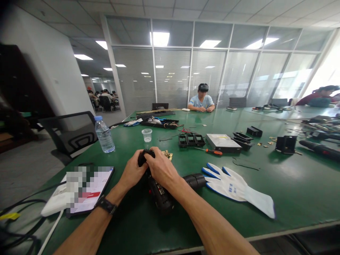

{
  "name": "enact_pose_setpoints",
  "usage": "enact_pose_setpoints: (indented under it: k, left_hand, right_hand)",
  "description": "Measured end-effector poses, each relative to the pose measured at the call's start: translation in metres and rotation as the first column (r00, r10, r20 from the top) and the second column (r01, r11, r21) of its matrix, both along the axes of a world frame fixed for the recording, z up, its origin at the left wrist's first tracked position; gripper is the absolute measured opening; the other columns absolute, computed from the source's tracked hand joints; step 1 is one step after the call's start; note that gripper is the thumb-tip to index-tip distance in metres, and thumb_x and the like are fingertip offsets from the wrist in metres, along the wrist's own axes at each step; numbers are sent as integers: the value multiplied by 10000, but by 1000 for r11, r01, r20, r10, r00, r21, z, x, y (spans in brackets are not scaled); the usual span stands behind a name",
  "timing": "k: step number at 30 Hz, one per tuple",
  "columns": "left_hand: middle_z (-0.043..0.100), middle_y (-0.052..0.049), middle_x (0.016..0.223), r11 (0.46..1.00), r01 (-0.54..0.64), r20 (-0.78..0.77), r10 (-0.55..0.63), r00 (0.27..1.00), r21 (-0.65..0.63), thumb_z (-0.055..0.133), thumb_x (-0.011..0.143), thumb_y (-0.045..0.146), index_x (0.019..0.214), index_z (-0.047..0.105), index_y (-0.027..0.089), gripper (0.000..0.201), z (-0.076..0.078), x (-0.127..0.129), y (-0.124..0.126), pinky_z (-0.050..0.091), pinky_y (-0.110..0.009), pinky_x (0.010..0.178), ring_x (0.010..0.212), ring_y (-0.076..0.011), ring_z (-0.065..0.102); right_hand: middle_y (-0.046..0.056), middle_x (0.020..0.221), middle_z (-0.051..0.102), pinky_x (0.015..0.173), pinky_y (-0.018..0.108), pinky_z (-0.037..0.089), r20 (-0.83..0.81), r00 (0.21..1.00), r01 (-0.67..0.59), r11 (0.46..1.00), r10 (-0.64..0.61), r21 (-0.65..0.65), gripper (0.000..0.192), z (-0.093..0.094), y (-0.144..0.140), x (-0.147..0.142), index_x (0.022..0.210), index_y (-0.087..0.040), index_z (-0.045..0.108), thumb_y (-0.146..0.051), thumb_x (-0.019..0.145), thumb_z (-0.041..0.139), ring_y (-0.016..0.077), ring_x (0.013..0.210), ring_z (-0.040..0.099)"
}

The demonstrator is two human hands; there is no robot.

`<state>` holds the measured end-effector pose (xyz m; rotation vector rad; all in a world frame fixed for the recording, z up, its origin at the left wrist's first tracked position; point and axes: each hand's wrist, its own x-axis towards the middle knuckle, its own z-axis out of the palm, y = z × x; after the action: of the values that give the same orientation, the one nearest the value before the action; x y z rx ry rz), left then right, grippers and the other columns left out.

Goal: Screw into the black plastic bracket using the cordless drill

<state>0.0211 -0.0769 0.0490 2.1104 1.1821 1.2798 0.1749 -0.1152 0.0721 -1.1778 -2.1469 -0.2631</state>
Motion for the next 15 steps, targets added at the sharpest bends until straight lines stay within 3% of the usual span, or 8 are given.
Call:
enact_pose_setpoints:
  k: [8, 15]
  left_hand:
    - [642, -47, 1051, 998, -4, 7, 3, 1000, 66, 527, 799, 168, 1077, 543, 217, 283, -4, -3, 8, 465, -316, 835, 959, -191, 603]
    - [629, -81, 1074, 981, -190, 128, 186, 974, 23, 544, 811, 186, 1071, 523, 189, 261, -18, -14, 29, 445, -376, 908, 1001, -220, 598]
  right_hand:
    - [125, 1372, 436, 956, 385, 469, -34, 999, -37, 999, 38, 24, 335, 0, 0, 0, 1233, -223, 589, -145, 937, 453, 217, 1115, 536]
    - [113, 1335, 511, 1046, 438, 414, -146, 989, 2, 1000, 0, 15, 387, 12, -26, 31, 1297, -247, 569, -176, 927, 484, 233, 1226, 496]
